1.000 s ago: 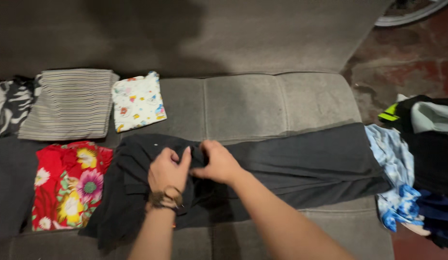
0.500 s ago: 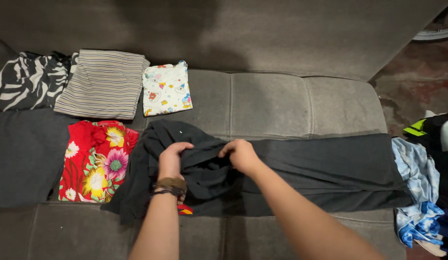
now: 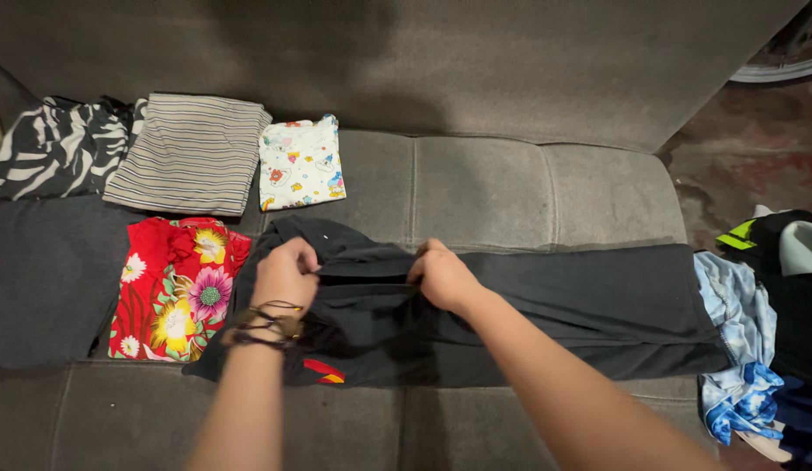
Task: The person folds several garments on a gray couch, including a black long-sleeve shirt, a light blue striped shirt, and a black short-sleeve shirt. Each item is smoothed, folded into a compact rectangle, and placed in a growing stack on the couch.
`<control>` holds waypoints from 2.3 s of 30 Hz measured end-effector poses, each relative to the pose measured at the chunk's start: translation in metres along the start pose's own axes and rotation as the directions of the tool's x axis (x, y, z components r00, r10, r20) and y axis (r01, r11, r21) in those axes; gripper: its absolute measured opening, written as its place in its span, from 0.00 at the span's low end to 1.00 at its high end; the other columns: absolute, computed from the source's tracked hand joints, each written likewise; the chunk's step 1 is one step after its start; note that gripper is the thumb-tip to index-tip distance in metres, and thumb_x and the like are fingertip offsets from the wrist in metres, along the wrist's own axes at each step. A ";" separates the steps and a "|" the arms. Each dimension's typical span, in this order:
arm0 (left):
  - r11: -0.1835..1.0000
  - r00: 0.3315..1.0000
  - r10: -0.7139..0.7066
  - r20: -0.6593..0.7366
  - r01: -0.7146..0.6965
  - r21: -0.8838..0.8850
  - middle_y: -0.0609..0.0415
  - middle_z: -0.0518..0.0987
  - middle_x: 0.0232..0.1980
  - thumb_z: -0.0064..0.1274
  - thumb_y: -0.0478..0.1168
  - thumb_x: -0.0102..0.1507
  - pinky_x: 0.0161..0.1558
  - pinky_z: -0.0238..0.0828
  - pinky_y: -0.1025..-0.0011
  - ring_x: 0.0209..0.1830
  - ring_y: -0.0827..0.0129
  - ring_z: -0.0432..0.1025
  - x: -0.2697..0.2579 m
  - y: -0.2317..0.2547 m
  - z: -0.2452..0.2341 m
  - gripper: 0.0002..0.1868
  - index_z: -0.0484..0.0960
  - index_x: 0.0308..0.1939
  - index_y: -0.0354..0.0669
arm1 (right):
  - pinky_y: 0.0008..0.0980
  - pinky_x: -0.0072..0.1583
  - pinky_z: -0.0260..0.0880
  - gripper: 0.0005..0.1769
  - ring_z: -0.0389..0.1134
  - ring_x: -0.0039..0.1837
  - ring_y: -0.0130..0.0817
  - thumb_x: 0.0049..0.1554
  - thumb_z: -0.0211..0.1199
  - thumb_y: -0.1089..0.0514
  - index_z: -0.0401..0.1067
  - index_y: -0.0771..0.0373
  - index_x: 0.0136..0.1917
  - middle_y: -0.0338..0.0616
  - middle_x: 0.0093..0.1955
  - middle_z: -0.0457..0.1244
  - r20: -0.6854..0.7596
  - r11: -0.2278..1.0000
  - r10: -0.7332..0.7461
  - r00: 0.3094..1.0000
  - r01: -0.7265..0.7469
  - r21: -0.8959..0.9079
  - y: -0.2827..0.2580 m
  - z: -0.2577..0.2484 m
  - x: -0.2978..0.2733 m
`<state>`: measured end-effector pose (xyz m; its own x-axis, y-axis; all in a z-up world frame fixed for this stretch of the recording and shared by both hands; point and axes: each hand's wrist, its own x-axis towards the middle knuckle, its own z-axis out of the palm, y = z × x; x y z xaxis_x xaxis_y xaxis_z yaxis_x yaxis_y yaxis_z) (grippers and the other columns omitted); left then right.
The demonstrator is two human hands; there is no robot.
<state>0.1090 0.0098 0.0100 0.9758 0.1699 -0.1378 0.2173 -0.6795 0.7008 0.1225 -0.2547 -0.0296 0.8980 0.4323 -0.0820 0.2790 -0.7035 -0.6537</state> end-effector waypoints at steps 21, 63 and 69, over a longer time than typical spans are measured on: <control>0.910 0.983 0.144 -0.111 -0.088 0.405 0.50 0.81 0.46 0.55 0.34 0.56 0.45 0.75 0.54 0.43 0.51 0.78 -0.070 0.107 -0.105 0.06 0.87 0.27 0.45 | 0.51 0.56 0.67 0.26 0.67 0.58 0.55 0.42 0.67 0.63 0.69 0.64 0.55 0.54 0.50 0.68 0.111 0.970 -0.232 0.966 0.238 -0.049 -0.140 -0.075 -0.039; 0.893 0.906 -0.416 -0.076 0.423 0.151 0.27 0.77 0.54 0.46 0.64 0.67 0.59 0.66 0.48 0.58 0.36 0.71 0.182 -0.209 0.081 0.36 0.79 0.52 0.28 | 0.38 0.63 0.69 0.18 0.69 0.62 0.49 0.42 0.68 0.57 0.79 0.63 0.48 0.54 0.56 0.69 0.448 0.995 -0.053 0.893 0.010 0.097 -0.095 0.047 0.032; 0.886 0.767 -0.460 0.447 0.425 0.182 0.39 0.82 0.48 0.48 0.67 0.63 0.49 0.70 0.56 0.50 0.49 0.75 0.149 -0.180 0.034 0.38 0.86 0.47 0.31 | 0.49 0.73 0.56 0.20 0.48 0.79 0.53 0.43 0.70 0.60 0.84 0.51 0.51 0.46 0.79 0.46 0.277 0.986 0.043 0.960 0.003 -0.164 -0.086 0.054 0.037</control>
<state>0.2167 0.1328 -0.1605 0.6599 0.1241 -0.7410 0.6124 -0.6603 0.4348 0.1136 -0.1476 -0.0175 0.7797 0.5412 -0.3149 0.3340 -0.7849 -0.5219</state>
